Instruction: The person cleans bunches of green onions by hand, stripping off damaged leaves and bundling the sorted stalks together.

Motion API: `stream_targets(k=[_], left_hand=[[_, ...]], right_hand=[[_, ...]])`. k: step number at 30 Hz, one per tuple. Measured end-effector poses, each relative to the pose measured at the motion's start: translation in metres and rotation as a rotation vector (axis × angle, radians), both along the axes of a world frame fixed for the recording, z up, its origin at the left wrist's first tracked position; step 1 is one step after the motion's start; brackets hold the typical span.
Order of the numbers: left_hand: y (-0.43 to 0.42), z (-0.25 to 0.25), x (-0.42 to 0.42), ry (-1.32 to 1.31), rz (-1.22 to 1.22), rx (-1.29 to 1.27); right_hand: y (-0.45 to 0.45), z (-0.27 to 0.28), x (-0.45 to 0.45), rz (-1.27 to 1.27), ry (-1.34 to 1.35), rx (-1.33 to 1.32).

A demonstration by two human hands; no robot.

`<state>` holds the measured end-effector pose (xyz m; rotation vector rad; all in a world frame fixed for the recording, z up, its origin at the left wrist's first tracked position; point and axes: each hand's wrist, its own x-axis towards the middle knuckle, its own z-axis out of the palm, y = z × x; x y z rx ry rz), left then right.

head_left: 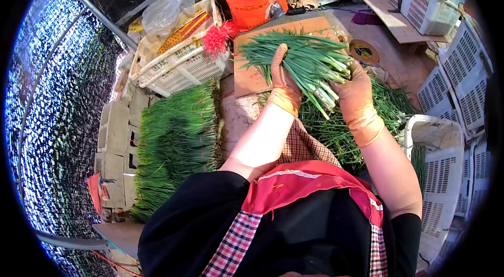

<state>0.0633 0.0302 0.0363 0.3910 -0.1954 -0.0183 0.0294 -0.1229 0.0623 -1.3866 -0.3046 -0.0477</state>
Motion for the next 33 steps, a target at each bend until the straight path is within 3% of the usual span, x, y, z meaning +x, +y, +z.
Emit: stream_targets(k=[2, 10, 12, 18, 20, 22, 24, 26, 28, 30, 31, 33], left_hand=[[-0.004, 0.008, -0.005, -0.012, -0.013, -0.039], [-0.001, 0.002, -0.001, -0.036, 0.041, 0.001], [0.0, 0.002, -0.001, -0.056, 0.011, -0.02], [0.002, 0.001, 0.002, 0.102, 0.165, 0.054], [0.016, -0.01, 0.013, 0.038, 0.032, -0.098], [0.026, -0.016, 0.016, 0.037, 0.096, -0.07], [0.041, -0.024, 0.022, -0.022, 0.037, -0.086], [0.049, -0.025, 0.024, -0.041, 0.036, -0.079], [0.053, -0.024, 0.023, -0.062, 0.028, -0.069], [0.048, -0.017, 0.022, -0.124, 0.047, -0.002], [0.045, -0.013, 0.02, -0.09, 0.102, 0.014], [0.044, -0.014, 0.017, -0.064, 0.094, 0.032]], right_hand=[[0.0, 0.007, -0.004, 0.061, 0.149, 0.281], [0.0, -0.001, 0.003, -0.013, 0.052, 0.163], [0.001, 0.001, 0.0, 0.052, 0.173, 0.423], [-0.001, 0.014, -0.008, 0.088, 0.225, 0.556], [-0.014, 0.014, -0.007, 0.054, -0.031, 0.317], [-0.045, 0.004, 0.0, 0.211, -0.099, 0.359], [-0.073, 0.02, -0.008, 0.276, 0.073, 0.361], [-0.085, 0.009, 0.0, 0.304, 0.062, 0.31], [-0.085, 0.01, 0.005, -0.062, 0.384, -1.471], [-0.087, -0.05, 0.005, -0.469, -0.394, -1.118], [-0.069, -0.027, -0.006, -0.305, -0.099, -0.713], [-0.044, -0.007, -0.016, -0.097, -0.111, -0.383]])
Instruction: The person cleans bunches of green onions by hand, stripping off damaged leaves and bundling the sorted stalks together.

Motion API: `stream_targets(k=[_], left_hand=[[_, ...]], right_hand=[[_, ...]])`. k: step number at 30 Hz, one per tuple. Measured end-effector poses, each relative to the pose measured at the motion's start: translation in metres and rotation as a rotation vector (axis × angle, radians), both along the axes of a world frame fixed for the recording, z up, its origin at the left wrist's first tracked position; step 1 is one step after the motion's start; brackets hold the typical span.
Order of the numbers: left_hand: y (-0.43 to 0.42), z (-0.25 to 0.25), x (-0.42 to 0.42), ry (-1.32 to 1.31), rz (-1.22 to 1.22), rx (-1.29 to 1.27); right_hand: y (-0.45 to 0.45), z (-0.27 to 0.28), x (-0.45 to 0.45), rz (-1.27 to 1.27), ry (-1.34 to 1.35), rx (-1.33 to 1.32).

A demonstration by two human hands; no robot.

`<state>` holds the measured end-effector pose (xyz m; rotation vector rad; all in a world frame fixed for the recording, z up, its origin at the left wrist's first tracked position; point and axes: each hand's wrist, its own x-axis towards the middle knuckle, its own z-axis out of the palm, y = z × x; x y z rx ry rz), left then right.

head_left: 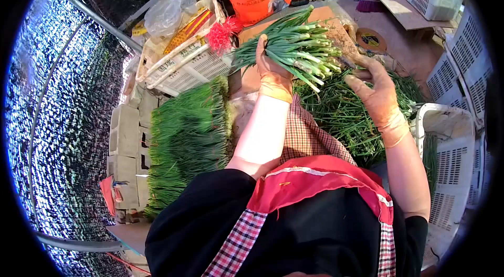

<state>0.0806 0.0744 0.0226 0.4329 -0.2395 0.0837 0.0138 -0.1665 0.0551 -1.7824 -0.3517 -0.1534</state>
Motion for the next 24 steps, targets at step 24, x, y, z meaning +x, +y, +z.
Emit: stream_targets(k=[24], left_hand=[[-0.102, 0.006, -0.018, 0.08, -0.159, 0.396]], right_hand=[[0.0, -0.042, -0.021, 0.495, 0.572, 0.455]])
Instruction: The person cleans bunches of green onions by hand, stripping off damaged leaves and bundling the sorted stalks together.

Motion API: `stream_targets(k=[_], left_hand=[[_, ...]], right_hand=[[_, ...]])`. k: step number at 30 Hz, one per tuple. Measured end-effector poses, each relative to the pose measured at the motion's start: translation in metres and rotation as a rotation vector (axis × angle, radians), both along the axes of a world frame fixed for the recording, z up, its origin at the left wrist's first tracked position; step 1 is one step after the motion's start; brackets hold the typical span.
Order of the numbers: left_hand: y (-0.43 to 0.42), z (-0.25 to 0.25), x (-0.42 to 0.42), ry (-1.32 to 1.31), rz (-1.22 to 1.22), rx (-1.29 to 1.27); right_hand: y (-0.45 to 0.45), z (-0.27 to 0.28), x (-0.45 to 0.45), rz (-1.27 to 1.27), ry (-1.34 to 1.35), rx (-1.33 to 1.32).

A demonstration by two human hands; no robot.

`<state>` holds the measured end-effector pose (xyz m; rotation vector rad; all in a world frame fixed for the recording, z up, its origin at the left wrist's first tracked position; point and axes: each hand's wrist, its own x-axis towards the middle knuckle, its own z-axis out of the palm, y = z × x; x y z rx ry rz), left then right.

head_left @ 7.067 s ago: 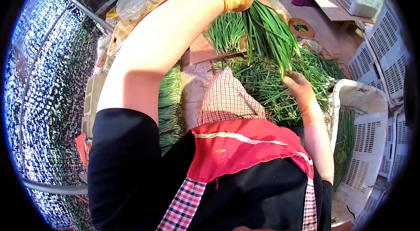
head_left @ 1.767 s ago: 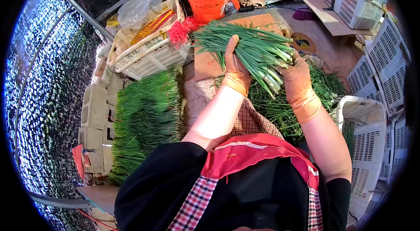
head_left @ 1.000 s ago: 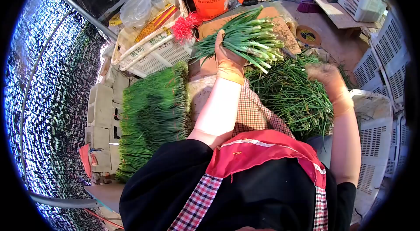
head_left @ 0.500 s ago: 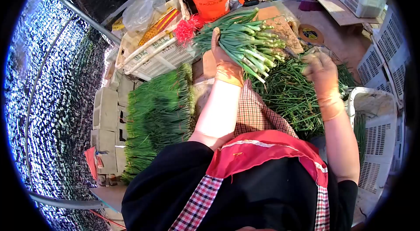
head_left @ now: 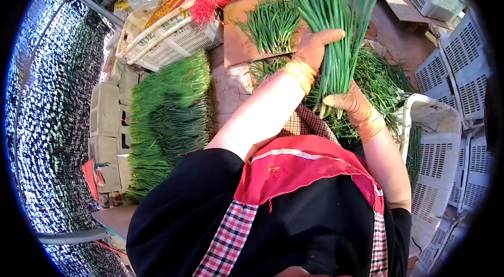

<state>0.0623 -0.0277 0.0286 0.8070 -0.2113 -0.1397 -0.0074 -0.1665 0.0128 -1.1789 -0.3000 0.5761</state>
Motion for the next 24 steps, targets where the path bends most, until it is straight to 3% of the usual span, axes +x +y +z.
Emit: stream_targets(k=[5, 7, 11, 12, 13, 15, 17, 18, 19, 21, 24], left_hand=[[-0.027, 0.033, -0.01, 0.039, 0.14, 0.001], [-0.032, 0.035, 0.0, 0.168, 0.12, 0.091], [-0.032, 0.044, 0.015, 0.089, -0.009, 0.496], [-0.03, 0.048, 0.017, 0.128, 0.015, 0.752], [-0.025, 0.049, 0.014, 0.119, 0.011, 0.75], [-0.011, 0.041, 0.0, -0.08, 0.065, 0.945], [-0.007, 0.002, -0.009, -0.265, -0.073, 0.667], [-0.01, -0.001, -0.022, -0.27, -0.178, 0.561], [-0.011, -0.005, -0.034, -0.256, -0.264, 0.498], [-0.015, -0.01, -0.046, -0.224, -0.364, 0.449], [-0.013, -0.013, -0.055, -0.174, -0.451, 0.439]], right_hand=[[0.006, -0.003, 0.001, -0.201, 0.009, -0.012], [0.004, -0.002, 0.0, -0.198, 0.016, -0.025], [0.006, -0.012, -0.001, -0.339, 0.083, 0.095], [0.003, -0.016, 0.001, -0.342, 0.116, 0.137], [0.0, -0.017, 0.003, -0.348, 0.148, 0.18], [0.0, -0.003, 0.002, -0.385, 0.112, 0.226], [-0.006, -0.002, 0.007, -0.464, 0.016, 0.258], [-0.014, -0.01, 0.016, -0.38, 0.044, 0.072], [-0.015, -0.032, 0.025, -0.29, -0.118, 0.295], [0.009, -0.02, 0.014, -0.539, -0.028, 0.207], [0.005, -0.026, 0.013, -0.413, -0.001, 0.284]])
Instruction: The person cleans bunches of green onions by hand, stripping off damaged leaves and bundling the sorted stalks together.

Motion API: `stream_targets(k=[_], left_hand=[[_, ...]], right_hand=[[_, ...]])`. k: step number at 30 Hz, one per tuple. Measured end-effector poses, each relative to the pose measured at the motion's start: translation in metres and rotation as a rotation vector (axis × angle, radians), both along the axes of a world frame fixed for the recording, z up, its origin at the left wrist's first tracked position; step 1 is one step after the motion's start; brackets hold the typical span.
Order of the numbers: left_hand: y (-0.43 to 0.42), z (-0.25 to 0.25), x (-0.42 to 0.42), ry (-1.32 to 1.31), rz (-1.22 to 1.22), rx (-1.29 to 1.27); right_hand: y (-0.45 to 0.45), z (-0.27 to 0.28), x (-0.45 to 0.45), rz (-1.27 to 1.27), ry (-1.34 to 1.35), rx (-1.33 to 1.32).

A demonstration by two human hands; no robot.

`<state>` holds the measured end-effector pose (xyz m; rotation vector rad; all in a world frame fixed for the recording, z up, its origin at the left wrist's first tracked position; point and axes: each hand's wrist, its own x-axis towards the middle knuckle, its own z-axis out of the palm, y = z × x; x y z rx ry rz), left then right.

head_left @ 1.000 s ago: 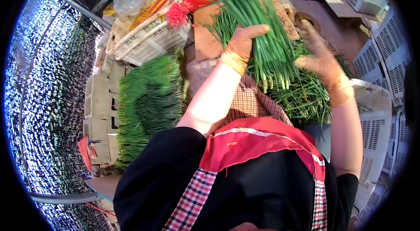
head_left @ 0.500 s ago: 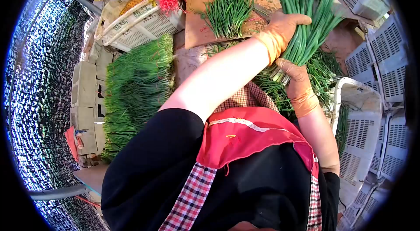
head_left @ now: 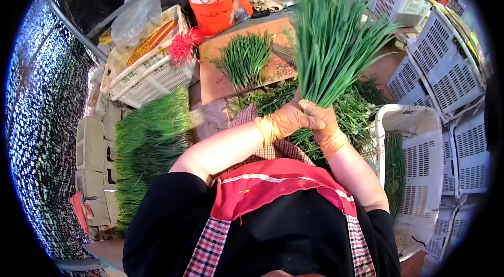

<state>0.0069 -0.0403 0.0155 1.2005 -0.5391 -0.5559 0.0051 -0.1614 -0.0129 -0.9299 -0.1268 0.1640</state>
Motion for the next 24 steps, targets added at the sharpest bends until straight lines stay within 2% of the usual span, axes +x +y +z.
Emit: stream_targets(k=[3, 5, 7, 8, 10, 11, 13, 14, 15, 17, 18, 19, 21, 24], left_hand=[[0.006, -0.001, -0.01, 0.026, 0.0, 0.022], [0.009, 0.003, -0.018, 0.055, 0.098, 0.016], [0.014, -0.015, -0.011, -0.101, 0.079, 0.096], [0.014, -0.02, -0.008, -0.099, 0.084, 0.099], [0.013, -0.026, -0.001, -0.422, 0.233, 0.204], [0.01, -0.027, -0.002, -0.421, 0.233, 0.203], [0.008, -0.026, -0.002, -0.26, 0.237, 0.091], [0.007, -0.023, -0.005, -0.225, 0.248, 0.079], [0.006, -0.024, -0.004, -0.227, 0.248, 0.079], [0.001, -0.017, -0.006, -0.186, 0.238, 0.021], [0.009, -0.011, -0.007, 0.072, 0.15, 0.207], [0.008, -0.009, -0.009, 0.074, 0.154, 0.204], [0.006, -0.009, -0.013, 0.027, 0.227, -0.019], [0.0, -0.016, -0.015, -0.085, 0.301, 0.049]], right_hand=[[0.001, 0.002, -0.006, 0.062, -0.1, 0.004], [-0.007, -0.008, -0.008, 0.196, -0.107, -0.078], [-0.017, -0.009, -0.009, 0.318, -0.136, -0.236], [-0.02, -0.006, -0.009, 0.323, -0.136, -0.234], [-0.024, 0.002, -0.007, 0.364, -0.298, -0.587], [-0.026, 0.002, -0.005, 0.365, -0.297, -0.588], [-0.027, 0.003, -0.001, 0.407, -0.293, -0.609], [-0.025, 0.008, -0.005, 0.382, -0.208, -0.474], [-0.026, 0.012, -0.009, 0.381, -0.21, -0.475], [-0.028, 0.023, -0.017, 0.348, -0.057, -0.298], [-0.026, 0.032, -0.022, 0.265, -0.042, -0.125], [-0.028, 0.034, -0.017, 0.215, -0.108, -0.074], [-0.022, 0.047, -0.01, 0.059, -0.181, 0.027], [-0.007, 0.042, -0.001, -0.032, -0.089, 0.086]])
